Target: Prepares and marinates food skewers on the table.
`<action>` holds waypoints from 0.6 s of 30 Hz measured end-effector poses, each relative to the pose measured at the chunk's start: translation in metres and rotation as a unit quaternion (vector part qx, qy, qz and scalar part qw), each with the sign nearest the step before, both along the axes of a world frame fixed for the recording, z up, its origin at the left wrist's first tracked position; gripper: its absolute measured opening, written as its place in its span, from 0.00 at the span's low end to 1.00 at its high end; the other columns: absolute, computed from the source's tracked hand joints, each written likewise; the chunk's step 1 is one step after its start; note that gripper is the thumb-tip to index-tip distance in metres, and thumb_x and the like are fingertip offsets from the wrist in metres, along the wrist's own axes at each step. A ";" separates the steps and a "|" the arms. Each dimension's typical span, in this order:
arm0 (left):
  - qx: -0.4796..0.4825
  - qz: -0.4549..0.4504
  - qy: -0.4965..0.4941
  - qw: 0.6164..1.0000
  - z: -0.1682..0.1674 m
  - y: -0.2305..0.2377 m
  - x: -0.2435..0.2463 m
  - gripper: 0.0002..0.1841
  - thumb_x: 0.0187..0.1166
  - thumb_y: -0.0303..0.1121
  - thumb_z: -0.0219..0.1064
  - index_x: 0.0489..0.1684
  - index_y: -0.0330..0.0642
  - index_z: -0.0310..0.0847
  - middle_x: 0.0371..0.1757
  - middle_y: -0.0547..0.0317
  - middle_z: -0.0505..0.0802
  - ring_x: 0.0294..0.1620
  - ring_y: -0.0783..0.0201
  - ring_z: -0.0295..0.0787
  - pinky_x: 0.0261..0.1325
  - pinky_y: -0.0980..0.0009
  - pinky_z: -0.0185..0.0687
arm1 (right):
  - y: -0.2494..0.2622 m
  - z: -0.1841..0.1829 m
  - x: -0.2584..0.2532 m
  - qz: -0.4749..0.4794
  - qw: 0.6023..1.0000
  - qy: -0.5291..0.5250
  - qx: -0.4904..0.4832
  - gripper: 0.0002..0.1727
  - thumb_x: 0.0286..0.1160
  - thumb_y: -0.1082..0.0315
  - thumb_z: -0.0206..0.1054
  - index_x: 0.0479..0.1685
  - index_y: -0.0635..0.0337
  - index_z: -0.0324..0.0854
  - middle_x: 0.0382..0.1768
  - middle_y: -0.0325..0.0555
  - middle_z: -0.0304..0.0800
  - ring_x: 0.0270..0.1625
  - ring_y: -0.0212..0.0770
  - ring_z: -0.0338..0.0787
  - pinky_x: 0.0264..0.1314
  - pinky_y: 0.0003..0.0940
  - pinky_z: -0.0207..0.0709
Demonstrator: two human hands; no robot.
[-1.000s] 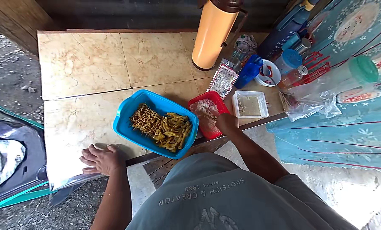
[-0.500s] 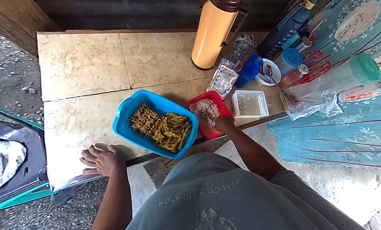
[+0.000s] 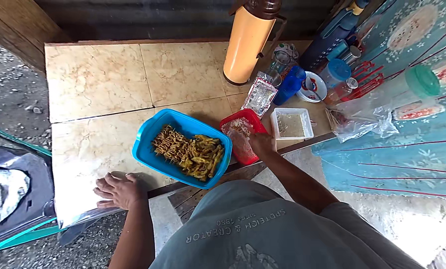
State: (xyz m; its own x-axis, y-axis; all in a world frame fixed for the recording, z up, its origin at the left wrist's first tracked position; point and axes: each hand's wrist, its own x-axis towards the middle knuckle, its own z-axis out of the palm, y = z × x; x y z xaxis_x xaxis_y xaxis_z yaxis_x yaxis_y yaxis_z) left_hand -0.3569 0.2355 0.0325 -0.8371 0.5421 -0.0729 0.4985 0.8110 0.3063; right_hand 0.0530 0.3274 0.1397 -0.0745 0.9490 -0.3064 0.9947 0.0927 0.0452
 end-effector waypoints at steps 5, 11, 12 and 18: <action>-0.006 0.002 -0.004 1.000 0.005 0.000 0.002 0.33 0.86 0.49 0.48 0.91 0.48 0.61 0.95 0.48 0.57 0.97 0.45 0.42 0.90 0.33 0.33 | -0.014 -0.007 0.000 0.046 0.999 0.023 0.016 0.15 0.89 0.64 0.61 0.56 0.63 0.90 0.57 0.59 0.93 0.64 0.62 0.90 0.62 0.59 0.82; -0.002 -0.002 -0.007 1.000 0.007 0.001 0.003 0.32 0.87 0.50 0.49 0.90 0.49 0.63 0.95 0.47 0.57 0.97 0.43 0.42 0.90 0.32 0.33 | -0.006 -0.008 -0.011 0.059 0.998 0.013 -0.023 0.14 0.84 0.74 0.59 0.54 0.66 0.90 0.60 0.58 0.91 0.67 0.60 0.89 0.62 0.57 0.83; -0.001 -0.002 -0.011 1.000 0.009 0.001 0.004 0.32 0.87 0.49 0.49 0.90 0.49 0.63 0.95 0.46 0.57 0.97 0.44 0.42 0.90 0.32 0.33 | -0.005 -0.008 -0.014 0.062 0.997 -0.003 -0.049 0.14 0.84 0.75 0.58 0.56 0.66 0.90 0.62 0.59 0.90 0.69 0.60 0.88 0.63 0.57 0.82; -0.003 -0.004 -0.012 1.000 0.011 0.001 0.005 0.31 0.87 0.49 0.49 0.90 0.48 0.63 0.96 0.46 0.56 0.97 0.43 0.41 0.90 0.32 0.32 | 0.001 0.001 -0.021 0.151 0.983 -0.026 -0.101 0.15 0.83 0.81 0.56 0.60 0.73 0.86 0.64 0.67 0.87 0.70 0.66 0.86 0.66 0.62 0.80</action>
